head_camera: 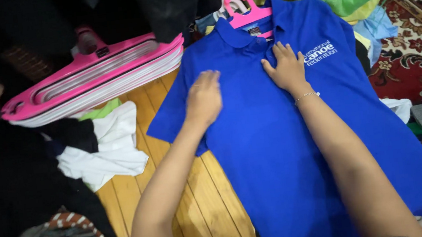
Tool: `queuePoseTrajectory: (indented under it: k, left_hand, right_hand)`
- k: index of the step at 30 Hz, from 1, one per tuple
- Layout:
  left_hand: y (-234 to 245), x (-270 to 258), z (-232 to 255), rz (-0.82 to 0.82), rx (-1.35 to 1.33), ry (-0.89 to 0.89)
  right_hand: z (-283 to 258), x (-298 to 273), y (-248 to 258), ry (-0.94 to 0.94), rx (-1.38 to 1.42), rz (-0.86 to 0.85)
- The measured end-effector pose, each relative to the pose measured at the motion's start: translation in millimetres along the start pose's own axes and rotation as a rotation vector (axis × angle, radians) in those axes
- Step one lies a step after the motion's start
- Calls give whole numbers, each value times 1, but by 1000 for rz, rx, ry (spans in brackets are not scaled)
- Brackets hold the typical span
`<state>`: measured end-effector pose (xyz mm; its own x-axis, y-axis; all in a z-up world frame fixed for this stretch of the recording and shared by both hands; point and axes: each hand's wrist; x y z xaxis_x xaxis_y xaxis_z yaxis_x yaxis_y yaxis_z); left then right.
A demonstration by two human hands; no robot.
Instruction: Hanging various shirts onto plastic hangers on a flat surface
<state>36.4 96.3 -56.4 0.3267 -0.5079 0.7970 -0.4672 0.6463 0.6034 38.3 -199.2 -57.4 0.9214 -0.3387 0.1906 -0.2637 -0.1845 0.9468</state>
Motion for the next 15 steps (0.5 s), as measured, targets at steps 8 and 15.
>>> queuePoseTrajectory:
  k: [8, 15]
  left_hand:
    - [152, -46, -31, -624, 204, 765]
    - [113, -138, -97, -679, -62, 819]
  right_hand:
    - [-102, -93, 76, -78, 146, -409]
    - [-159, -166, 91, 158, -110, -471]
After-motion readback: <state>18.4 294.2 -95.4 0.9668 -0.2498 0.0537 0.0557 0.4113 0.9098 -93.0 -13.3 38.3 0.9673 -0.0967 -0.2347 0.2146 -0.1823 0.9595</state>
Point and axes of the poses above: each hand's wrist, its own x-axis towards the middle knuckle, its own y-axis out of the back of the hand, z = x × y, and after that the axes turned 11 degrees about -y, right-handed
